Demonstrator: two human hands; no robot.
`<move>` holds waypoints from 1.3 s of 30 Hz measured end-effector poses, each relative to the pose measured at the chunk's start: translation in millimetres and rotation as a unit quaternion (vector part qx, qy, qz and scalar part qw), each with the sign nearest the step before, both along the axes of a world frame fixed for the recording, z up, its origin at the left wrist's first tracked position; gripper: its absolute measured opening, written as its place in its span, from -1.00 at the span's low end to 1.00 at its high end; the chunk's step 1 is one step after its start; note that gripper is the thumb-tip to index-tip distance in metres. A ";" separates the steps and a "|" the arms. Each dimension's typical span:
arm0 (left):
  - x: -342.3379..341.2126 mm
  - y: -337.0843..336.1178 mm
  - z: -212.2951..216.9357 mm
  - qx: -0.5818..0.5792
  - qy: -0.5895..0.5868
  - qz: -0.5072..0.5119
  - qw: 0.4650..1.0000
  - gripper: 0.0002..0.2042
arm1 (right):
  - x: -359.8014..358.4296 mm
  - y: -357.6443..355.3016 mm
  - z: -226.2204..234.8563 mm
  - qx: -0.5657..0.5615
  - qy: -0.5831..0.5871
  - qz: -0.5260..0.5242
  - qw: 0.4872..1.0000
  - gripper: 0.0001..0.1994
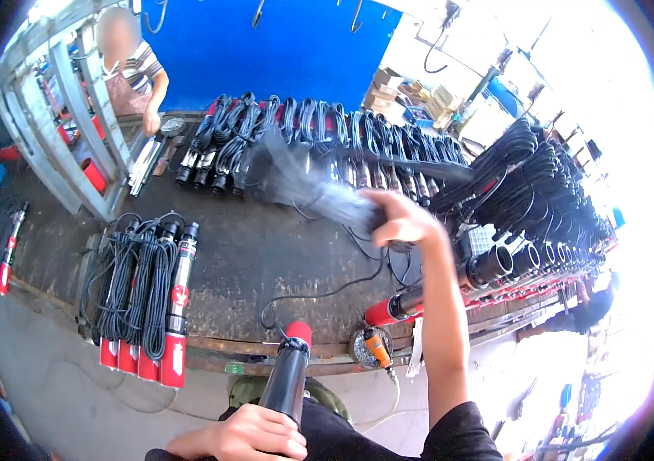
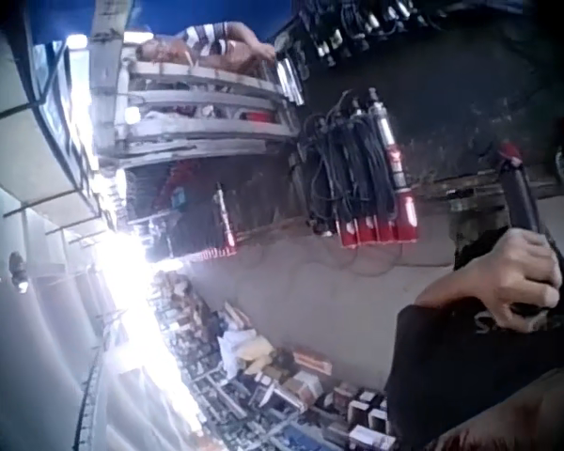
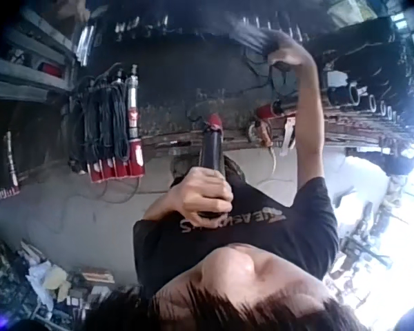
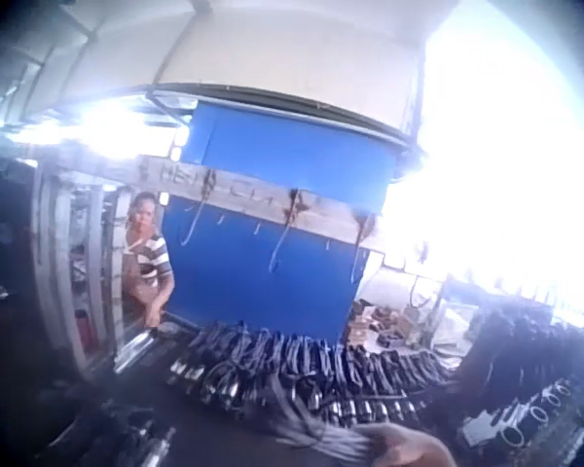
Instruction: The person assembles water pumps by inserting inner components into the cylindrical pump housing and securing them with a pneumatic screwdriver.
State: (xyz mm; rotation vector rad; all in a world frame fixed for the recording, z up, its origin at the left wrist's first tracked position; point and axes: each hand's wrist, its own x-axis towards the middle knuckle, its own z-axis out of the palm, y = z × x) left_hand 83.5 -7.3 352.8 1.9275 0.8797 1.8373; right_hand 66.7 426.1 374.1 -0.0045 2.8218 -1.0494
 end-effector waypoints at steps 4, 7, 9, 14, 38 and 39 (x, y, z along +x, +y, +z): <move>-16.3 4.8 -3.5 0.007 0.002 -0.034 0.999 -0.88 | 8.9 -74.5 -164.5 0.402 -0.016 -0.174 0.899 -0.39; -30.0 10.6 -0.6 0.025 -0.005 -0.039 0.999 -0.89 | 13.9 -137.2 -205.1 -0.153 -0.289 -0.163 0.931 -0.38; -37.2 17.9 2.7 0.034 -0.007 -0.057 0.998 -0.90 | 17.0 -170.3 -224.7 -0.461 -0.331 -0.232 0.790 -0.42; -47.2 7.0 -8.6 0.017 -0.038 -0.068 0.997 -0.91 | -7.6 -157.2 -203.7 -0.831 -0.143 -0.434 0.317 -0.70; -72.0 -30.7 -19.9 0.049 -0.187 0.060 0.979 -0.78 | -114.8 -96.1 -372.0 0.226 0.130 -0.139 0.955 -0.37; -70.8 -31.7 -19.6 0.058 -0.181 0.065 0.980 -0.79 | -110.7 -106.4 -361.1 0.234 0.123 -0.129 0.956 -0.31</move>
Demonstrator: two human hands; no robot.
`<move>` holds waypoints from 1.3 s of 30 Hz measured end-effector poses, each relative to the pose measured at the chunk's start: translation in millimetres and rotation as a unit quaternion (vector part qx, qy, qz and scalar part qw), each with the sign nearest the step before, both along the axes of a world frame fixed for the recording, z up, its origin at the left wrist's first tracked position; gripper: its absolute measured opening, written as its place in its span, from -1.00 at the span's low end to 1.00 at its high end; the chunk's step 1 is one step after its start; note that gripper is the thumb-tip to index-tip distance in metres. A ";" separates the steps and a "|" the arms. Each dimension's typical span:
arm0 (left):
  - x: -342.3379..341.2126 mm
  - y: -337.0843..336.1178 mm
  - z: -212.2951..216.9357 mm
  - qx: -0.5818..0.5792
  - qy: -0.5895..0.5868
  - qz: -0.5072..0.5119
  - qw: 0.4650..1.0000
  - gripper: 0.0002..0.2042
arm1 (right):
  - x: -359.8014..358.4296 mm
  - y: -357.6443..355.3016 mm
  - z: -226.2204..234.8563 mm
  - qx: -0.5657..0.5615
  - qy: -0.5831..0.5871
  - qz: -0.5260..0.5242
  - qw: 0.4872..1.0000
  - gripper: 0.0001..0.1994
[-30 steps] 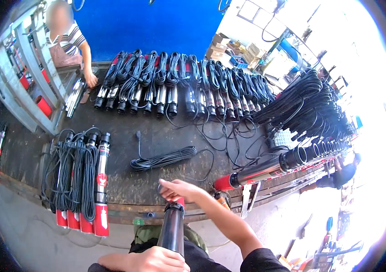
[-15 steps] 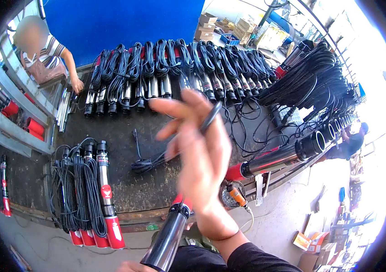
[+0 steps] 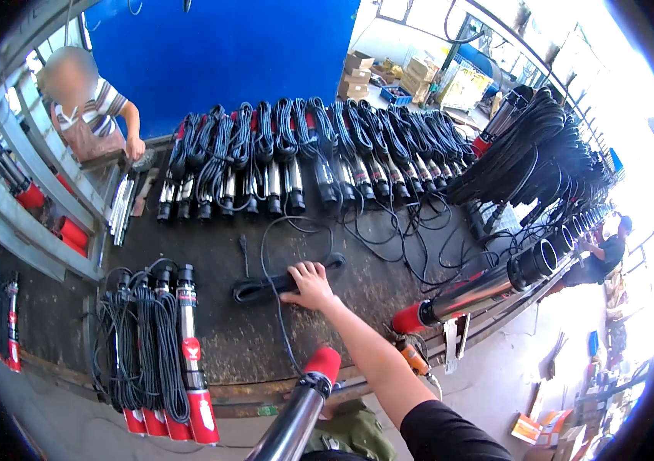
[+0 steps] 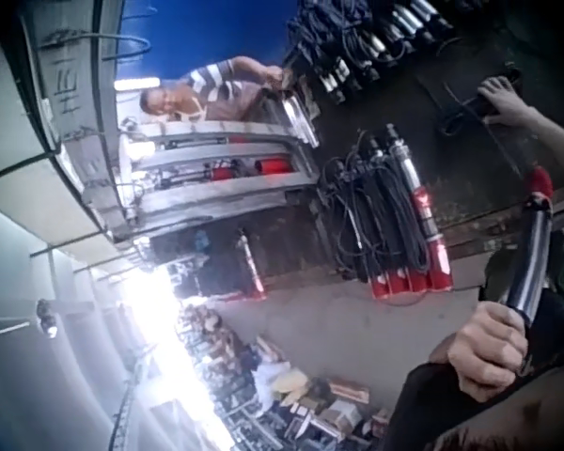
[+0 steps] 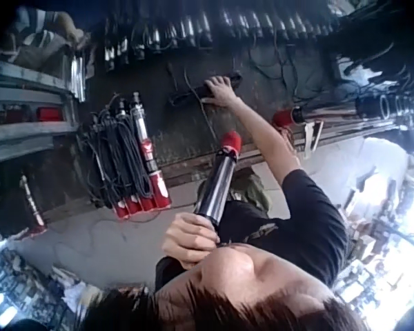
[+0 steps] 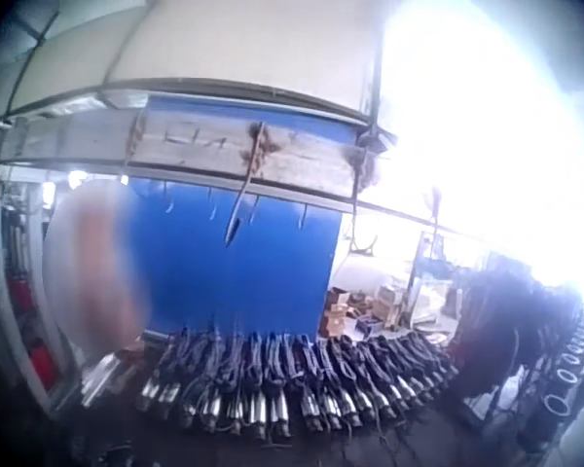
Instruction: The person assembles water pumps by inserting inner components into the cylindrical pump housing and securing them with a pneumatic screwdriver.
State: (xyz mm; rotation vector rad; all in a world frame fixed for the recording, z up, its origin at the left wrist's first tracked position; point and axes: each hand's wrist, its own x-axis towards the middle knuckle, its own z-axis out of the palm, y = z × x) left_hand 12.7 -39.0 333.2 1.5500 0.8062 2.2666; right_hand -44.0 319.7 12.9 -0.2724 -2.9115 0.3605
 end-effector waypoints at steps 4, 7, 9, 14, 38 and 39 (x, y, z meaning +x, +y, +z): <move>-6.7 10.5 -4.0 0.003 0.002 -0.024 1.000 -0.81 | 46.1 15.7 -0.4 0.017 -0.076 0.001 0.997 -0.23; -9.1 11.5 -10.9 0.030 -0.004 -0.043 0.999 -0.89 | 86.6 18.9 14.9 -0.028 -0.017 0.019 0.999 -0.47; -19.6 7.4 -19.0 0.034 0.005 -0.061 0.998 -0.91 | 103.8 -12.3 33.9 -0.209 0.035 -0.007 0.977 -0.63; -46.6 -18.5 -38.6 -0.013 -0.012 -0.039 0.999 -0.86 | 166.6 -110.7 69.9 -0.413 0.065 0.147 0.896 -0.53; 107.4 -1.8 -14.0 -0.136 0.067 0.222 0.963 -0.63 | 180.0 -129.5 -20.6 -0.946 0.128 -0.298 -0.012 -0.25; 119.5 8.9 -1.6 -0.165 0.127 0.183 0.961 -0.62 | 182.7 -118.8 -31.2 -0.955 0.129 -0.267 -0.020 -0.25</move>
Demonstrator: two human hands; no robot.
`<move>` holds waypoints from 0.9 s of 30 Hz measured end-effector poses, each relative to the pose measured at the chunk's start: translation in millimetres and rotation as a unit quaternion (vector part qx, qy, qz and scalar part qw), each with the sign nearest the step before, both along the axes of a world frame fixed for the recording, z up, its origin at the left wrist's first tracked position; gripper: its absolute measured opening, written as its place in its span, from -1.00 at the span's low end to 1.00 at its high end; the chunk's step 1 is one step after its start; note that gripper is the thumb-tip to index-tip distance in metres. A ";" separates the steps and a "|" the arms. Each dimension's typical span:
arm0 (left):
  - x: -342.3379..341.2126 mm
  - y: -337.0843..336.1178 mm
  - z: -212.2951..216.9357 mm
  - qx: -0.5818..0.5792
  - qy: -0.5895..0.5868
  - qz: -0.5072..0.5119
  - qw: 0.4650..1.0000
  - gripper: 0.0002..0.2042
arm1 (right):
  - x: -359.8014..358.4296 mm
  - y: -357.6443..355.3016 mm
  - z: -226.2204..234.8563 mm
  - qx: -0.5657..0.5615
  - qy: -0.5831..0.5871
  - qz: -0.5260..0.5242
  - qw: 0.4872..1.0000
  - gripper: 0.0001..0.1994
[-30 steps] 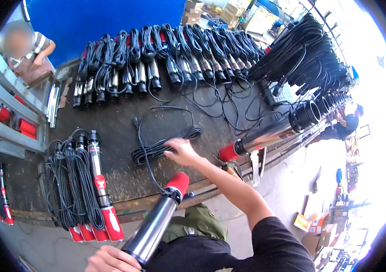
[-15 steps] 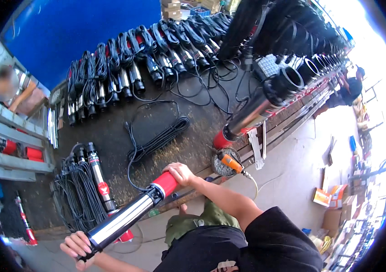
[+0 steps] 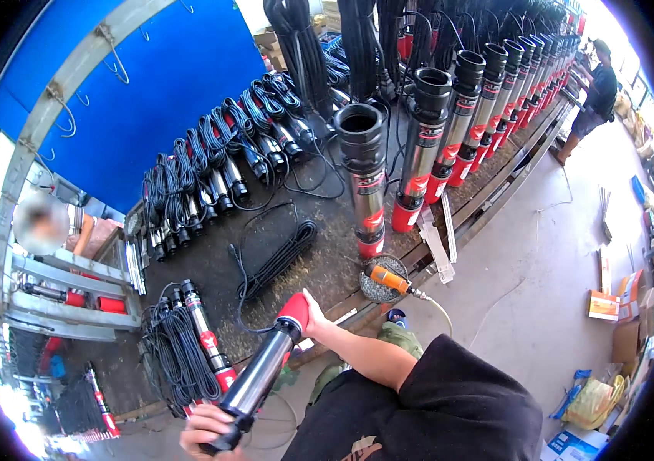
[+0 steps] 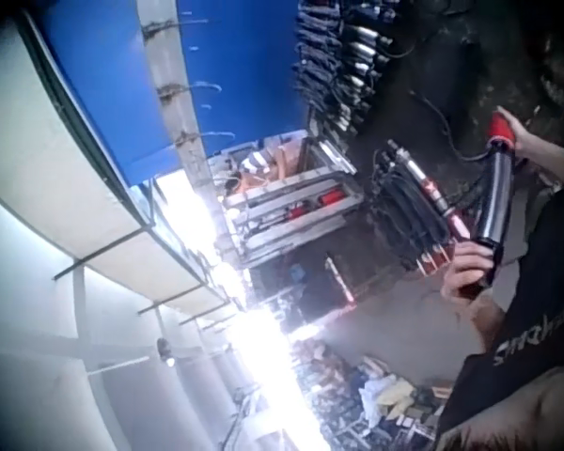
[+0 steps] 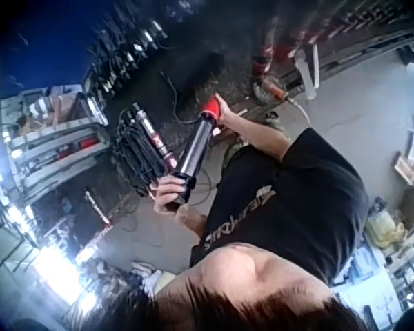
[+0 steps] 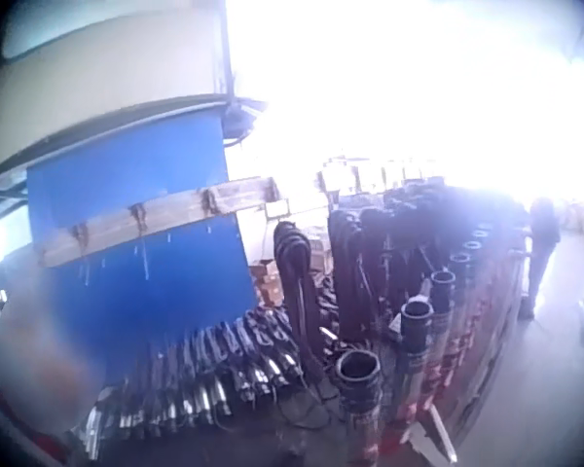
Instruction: The person assembles water pumps by inserting inner components into the cylindrical pump housing and securing them with a pneumatic screwdriver.
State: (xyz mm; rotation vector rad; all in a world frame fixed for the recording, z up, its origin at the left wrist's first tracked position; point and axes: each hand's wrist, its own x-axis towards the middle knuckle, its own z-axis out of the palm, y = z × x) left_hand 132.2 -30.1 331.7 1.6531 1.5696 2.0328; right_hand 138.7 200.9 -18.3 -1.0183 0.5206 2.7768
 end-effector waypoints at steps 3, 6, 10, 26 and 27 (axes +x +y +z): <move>44.3 31.9 35.6 -0.091 0.044 -0.074 0.992 -0.73 | 17.7 5.2 0.6 0.001 0.037 0.026 0.999 -0.29; 72.2 48.6 44.0 -0.111 0.069 -0.119 0.984 -0.78 | 48.8 -11.6 54.1 0.026 -0.023 0.138 0.990 -0.32; 95.1 68.3 53.0 -0.121 0.099 -0.170 0.973 -0.82 | 80.8 -22.1 56.6 0.022 -0.039 0.151 0.987 -0.27; 69.6 79.0 -15.1 -0.073 -0.077 -0.250 0.962 -0.83 | 290.8 235.5 45.3 0.688 -0.638 0.275 0.209 -0.63; 69.8 73.0 -44.2 -0.076 -0.149 -0.181 0.969 -0.81 | 289.4 244.5 45.3 0.675 -0.639 0.303 0.211 -0.64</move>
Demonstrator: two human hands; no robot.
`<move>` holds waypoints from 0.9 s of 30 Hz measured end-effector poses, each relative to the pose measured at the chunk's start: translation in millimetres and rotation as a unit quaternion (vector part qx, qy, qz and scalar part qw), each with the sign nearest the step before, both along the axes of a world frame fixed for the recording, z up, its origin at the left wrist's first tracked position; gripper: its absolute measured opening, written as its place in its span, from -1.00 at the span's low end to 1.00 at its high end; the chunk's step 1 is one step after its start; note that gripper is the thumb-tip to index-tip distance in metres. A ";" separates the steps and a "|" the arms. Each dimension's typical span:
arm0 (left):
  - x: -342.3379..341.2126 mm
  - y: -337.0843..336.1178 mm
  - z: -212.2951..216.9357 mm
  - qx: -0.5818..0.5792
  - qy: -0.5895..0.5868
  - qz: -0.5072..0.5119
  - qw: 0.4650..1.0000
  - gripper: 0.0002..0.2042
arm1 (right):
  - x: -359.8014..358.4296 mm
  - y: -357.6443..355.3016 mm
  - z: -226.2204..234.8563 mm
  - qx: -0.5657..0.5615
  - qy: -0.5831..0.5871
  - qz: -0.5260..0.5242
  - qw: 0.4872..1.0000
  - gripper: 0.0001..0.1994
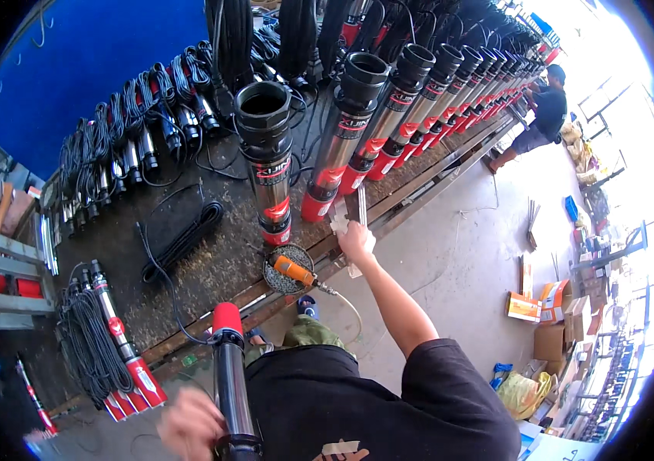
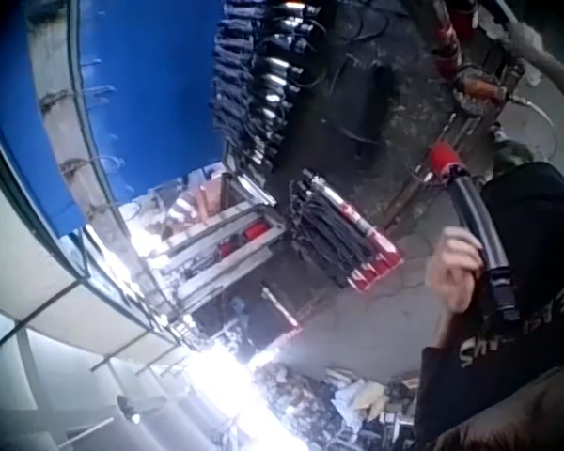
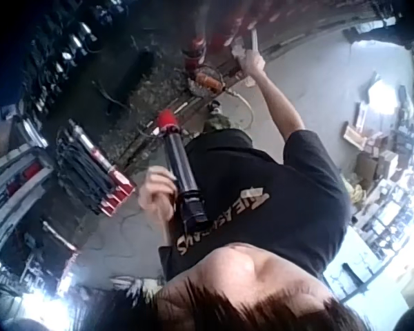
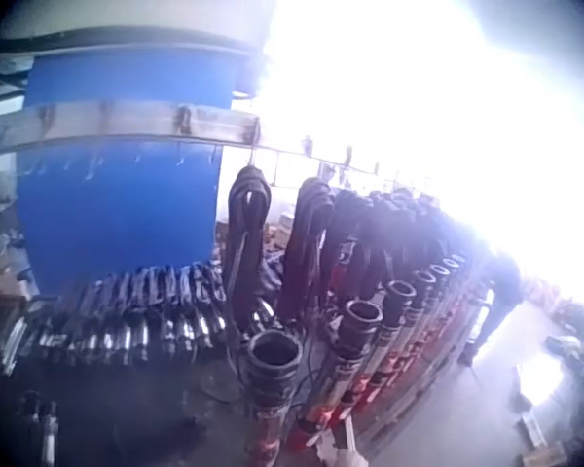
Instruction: The person assembles water pumps by inserting inner components into the cylindrical pump housing and securing them with a pneumatic screwdriver.
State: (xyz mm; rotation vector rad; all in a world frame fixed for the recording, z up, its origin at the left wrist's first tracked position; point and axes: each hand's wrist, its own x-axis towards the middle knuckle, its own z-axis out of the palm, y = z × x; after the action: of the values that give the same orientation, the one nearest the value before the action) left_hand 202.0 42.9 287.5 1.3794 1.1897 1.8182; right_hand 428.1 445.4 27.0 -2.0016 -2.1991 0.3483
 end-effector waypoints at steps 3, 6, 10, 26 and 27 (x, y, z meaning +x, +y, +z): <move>-13.3 4.5 -58.0 -0.373 -0.182 0.218 0.883 -0.77 | 3.4 18.1 -2.9 -0.048 -0.038 -0.018 0.998 -0.64; -26.6 8.1 -111.1 -0.411 -0.280 0.159 0.853 -0.82 | 7.7 30.4 -26.8 -0.089 0.004 -0.038 0.995 -0.57; -47.7 24.1 -169.9 -0.393 -0.073 0.106 0.910 -0.81 | 16.4 33.3 -30.0 -0.043 -0.006 -0.053 0.998 -0.63; -67.8 48.6 -73.7 -0.371 -0.183 0.072 0.908 -0.77 | -116.2 -202.2 84.1 -0.198 0.430 0.217 0.854 -0.82; -70.6 45.4 -80.1 -0.330 -0.068 0.099 0.936 -0.76 | -138.6 -209.2 84.7 -0.269 0.435 0.221 0.830 -0.80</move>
State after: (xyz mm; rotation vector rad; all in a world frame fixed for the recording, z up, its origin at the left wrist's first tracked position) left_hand 131.4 88.3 207.5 0.7594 1.7021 1.3974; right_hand 289.5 236.2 111.7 -1.0226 -1.9616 1.6985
